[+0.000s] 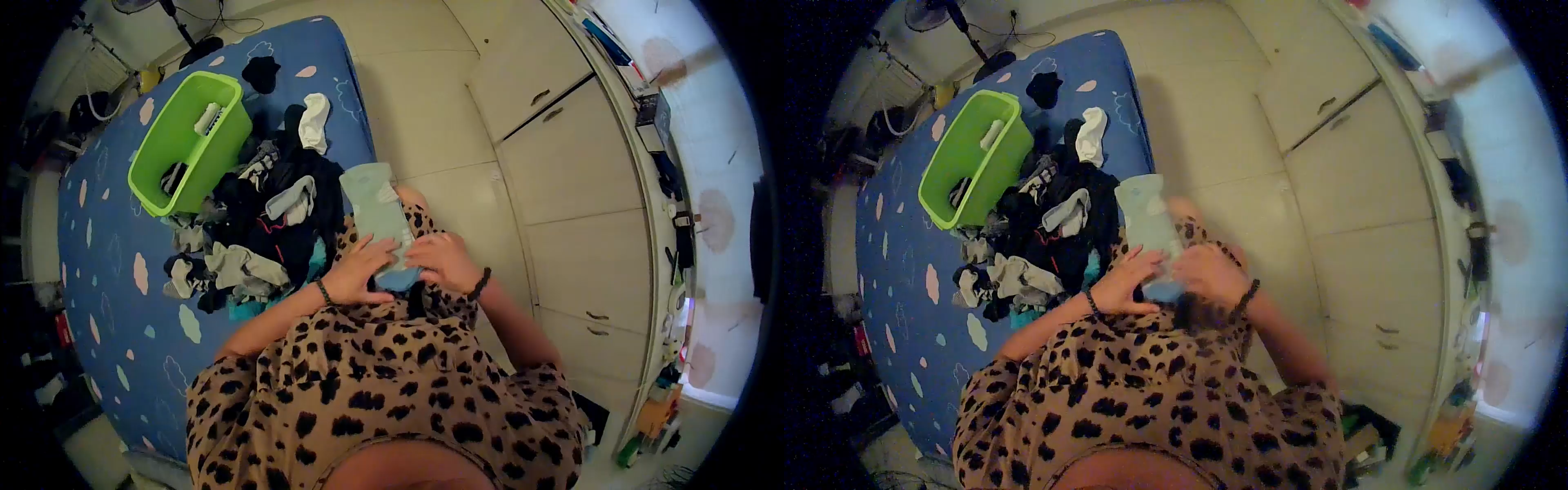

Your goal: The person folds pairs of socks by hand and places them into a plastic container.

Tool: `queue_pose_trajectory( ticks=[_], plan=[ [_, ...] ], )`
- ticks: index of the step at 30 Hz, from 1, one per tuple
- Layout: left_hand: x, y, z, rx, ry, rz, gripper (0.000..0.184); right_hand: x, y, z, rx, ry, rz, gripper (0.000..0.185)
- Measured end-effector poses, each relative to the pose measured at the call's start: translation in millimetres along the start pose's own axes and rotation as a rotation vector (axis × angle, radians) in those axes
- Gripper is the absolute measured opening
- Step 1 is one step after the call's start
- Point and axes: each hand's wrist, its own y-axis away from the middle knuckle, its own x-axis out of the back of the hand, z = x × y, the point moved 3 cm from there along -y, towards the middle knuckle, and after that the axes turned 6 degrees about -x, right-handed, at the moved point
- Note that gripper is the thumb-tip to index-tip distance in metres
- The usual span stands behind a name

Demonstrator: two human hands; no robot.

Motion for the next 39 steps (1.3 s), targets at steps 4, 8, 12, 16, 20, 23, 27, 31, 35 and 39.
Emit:
queue_pose_trajectory(
  ticks=[4,8,12,16,20,23,27,31,35,39],
  plan=[
    [-22.2,3.3,-0.3,0.169,0.034,0.278,0.042,-2.6,-18.5,17.9,-0.042,-0.273,-0.023,0.020],
    [-31.2,4.0,-0.5,0.213,-0.011,0.355,0.038,-18.6,-21.8,11.8,-0.440,-0.786,-0.126,0.018],
    [-17.8,4.4,6.6,0.491,0.340,0.633,0.037,-49.8,-20.3,24.8,-0.557,-0.872,0.037,0.024],
    [-17.9,6.9,2.0,0.481,0.170,0.591,0.038,-61.7,-20.6,31.8,-0.680,-0.755,0.075,0.034],
    [-5.2,0.1,11.7,0.277,-0.114,0.436,0.041,-63.4,-26.5,33.6,-0.736,-0.750,0.138,0.034],
    [-2.7,-5.5,19.4,0.020,-0.442,0.422,0.037,-56.7,-31.2,35.8,-0.821,-0.688,0.053,0.032],
    [-2.5,-4.7,-0.9,0.150,-0.322,0.365,0.029,-33.4,-39.3,15.2,-0.490,-0.402,0.249,0.026],
    [10.8,-3.7,-32.4,0.409,0.167,0.355,0.025,1.4,-37.3,-14.9,-0.048,0.000,0.259,0.033],
    [-2.6,-1.1,-87.3,0.575,0.780,0.406,0.023,-24.4,-52.1,25.6,-0.320,-0.269,0.135,0.032],
    [23.4,-7.9,-53.5,0.411,0.264,0.624,0.023,-18.7,-68.2,28.7,-0.326,-0.387,0.285,0.030]
  ],
)
